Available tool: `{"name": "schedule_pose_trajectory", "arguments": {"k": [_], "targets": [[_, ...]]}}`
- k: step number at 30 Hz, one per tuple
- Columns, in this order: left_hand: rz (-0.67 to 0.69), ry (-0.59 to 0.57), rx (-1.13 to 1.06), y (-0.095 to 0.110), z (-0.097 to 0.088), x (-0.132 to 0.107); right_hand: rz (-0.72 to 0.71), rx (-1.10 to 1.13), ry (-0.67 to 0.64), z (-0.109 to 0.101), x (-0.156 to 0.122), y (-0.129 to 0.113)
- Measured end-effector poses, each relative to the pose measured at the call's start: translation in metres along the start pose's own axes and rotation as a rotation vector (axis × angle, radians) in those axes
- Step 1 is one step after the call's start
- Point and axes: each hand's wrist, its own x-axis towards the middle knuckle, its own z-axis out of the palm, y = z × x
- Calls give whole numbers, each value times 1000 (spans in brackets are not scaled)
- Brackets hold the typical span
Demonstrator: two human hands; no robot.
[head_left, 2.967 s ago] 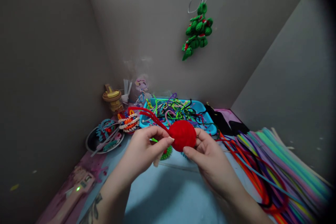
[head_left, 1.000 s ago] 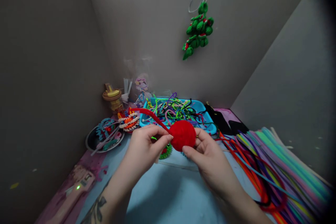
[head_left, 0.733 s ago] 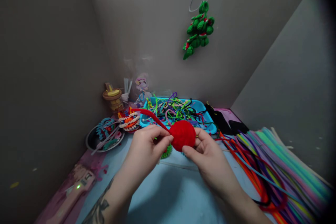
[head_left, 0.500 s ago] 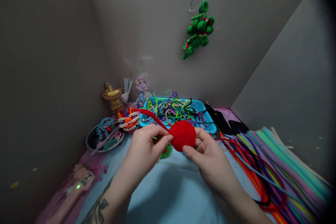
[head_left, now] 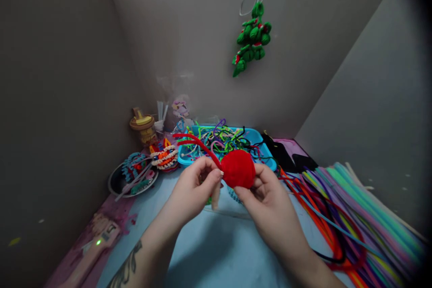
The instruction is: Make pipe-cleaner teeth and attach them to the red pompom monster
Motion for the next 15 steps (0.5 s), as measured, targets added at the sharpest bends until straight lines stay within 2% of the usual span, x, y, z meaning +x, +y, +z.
{"name": "schedule_pose_trajectory", "arguments": {"k": [6,15], "targets": [[-131,-73,-190,-3,-4,4,-95,-134,8,-2,-4,4],[-173,-156,-163,-10,-13,6,-199,-258,-15,-6,-5,7]]}}
